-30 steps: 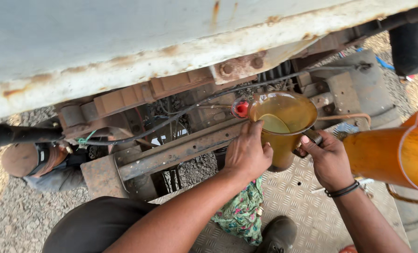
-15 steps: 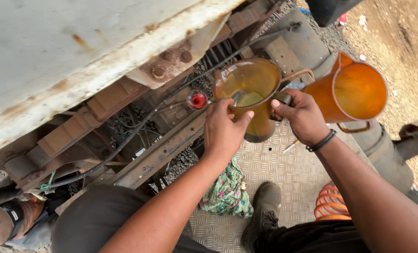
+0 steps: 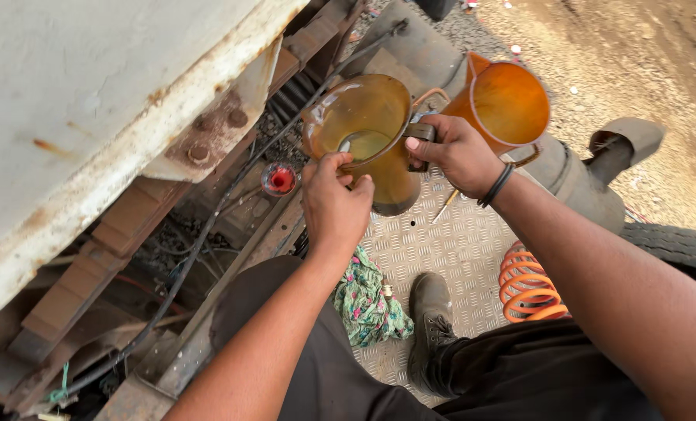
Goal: The person pours a yellowish liquid from a large orange pitcher into a smaller transparent container, then pours the liquid from the smaller container into a red-capped opening on a vehicle's undercarriage. The person repeats this transfer process multiple times.
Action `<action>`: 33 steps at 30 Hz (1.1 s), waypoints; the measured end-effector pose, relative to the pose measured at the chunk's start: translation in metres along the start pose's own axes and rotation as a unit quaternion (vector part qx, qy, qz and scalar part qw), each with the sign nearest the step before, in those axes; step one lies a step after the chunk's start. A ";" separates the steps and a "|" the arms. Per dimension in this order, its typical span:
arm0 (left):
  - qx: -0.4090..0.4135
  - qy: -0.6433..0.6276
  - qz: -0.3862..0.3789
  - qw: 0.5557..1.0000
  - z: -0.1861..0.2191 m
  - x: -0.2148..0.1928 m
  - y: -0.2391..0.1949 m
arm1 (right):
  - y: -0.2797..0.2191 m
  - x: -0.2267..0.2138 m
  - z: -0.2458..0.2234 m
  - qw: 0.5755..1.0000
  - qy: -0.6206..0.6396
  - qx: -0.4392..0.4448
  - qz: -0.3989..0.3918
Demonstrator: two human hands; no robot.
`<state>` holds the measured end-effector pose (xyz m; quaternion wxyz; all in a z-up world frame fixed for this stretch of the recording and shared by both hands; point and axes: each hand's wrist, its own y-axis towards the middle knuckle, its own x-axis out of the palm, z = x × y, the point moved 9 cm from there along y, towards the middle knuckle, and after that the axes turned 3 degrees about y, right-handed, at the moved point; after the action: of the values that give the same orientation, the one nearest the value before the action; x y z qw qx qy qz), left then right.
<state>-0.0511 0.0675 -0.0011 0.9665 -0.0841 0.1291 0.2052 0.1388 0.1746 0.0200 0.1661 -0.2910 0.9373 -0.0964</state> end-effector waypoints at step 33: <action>-0.028 0.016 0.136 0.990 -0.020 0.018 -0.026 | 0.057 0.019 0.024 0.981 -0.153 0.032 -0.113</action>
<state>-0.0288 0.0459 -0.0223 0.9248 -0.0958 0.1491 0.3366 0.1033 0.2077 -0.0231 0.3050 -0.4006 0.8583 -0.0991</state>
